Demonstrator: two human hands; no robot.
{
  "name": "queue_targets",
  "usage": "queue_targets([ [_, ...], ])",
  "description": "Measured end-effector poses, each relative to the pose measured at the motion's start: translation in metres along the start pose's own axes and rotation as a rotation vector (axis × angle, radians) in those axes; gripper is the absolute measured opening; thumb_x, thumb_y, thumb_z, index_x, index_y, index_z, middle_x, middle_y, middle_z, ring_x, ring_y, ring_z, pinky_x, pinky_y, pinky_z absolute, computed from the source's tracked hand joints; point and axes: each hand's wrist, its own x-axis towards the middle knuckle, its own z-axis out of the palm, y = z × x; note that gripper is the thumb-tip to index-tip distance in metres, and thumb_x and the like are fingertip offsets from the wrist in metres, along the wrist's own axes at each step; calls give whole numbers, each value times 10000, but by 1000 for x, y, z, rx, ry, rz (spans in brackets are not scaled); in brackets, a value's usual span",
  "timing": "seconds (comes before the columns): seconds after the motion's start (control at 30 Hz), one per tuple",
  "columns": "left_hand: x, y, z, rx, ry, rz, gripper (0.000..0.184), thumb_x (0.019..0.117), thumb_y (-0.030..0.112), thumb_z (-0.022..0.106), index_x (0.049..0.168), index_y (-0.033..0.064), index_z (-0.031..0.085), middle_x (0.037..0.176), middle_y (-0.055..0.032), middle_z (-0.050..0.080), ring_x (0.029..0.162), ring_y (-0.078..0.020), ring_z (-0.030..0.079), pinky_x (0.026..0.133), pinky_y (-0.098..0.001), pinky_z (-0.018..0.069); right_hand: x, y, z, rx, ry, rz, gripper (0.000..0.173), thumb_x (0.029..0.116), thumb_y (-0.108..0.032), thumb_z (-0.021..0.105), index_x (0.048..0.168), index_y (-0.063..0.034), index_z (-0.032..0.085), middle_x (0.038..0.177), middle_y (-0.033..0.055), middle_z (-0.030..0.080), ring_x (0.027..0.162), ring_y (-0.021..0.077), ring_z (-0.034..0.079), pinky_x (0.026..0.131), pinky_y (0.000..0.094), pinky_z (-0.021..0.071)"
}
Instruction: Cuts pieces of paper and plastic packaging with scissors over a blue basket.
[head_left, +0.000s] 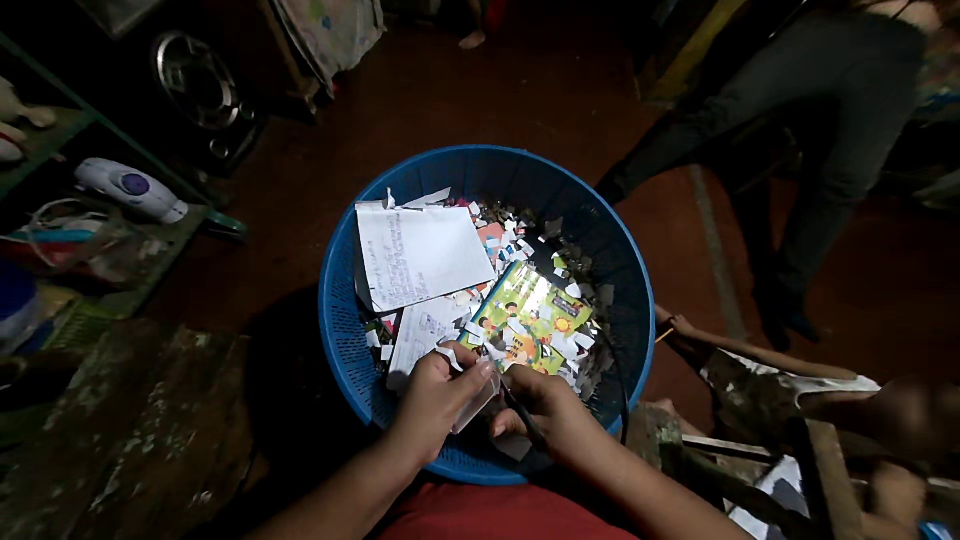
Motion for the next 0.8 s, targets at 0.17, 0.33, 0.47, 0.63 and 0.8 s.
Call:
queue_targets([
  [0.17,1,-2,1,109,9,34,157,922,20,688,1061,19,616,903,-30,689,759,-97,684,714,-259,600,3,1,0,68,46,-85,601,908,-598,653,1172,-62,583,905,-48,645,771,4,618,654,195,542],
  [0.33,-2,-7,2,292,-15,146,124,915,31,702,1027,35,649,926,1,702,769,-49,681,720,-212,589,3,1,4,256,146,-169,268,888,-169,764,1058,-51,594,881,-40,646,747,-4,616,677,177,546],
  [0.47,-2,-8,3,324,-29,175,93,932,53,695,1017,40,659,907,18,698,752,-17,663,707,-180,572,1,-2,2,281,196,-109,266,853,-99,752,1059,-60,588,905,-43,652,746,-1,621,667,173,549],
  [0.63,1,-7,2,336,-9,163,665,985,259,655,1530,35,348,1420,-106,535,1035,-103,680,831,-262,597,1,1,0,345,318,-152,276,834,-65,737,1054,-75,571,922,-61,643,765,-11,625,689,173,561],
  [0.8,1,-6,2,423,-28,123,761,1001,372,623,1604,101,245,1582,-137,368,1099,-115,668,853,-283,597,2,1,0,365,364,-157,277,822,-34,733,1046,-72,574,912,-58,641,749,-9,619,674,165,553],
])
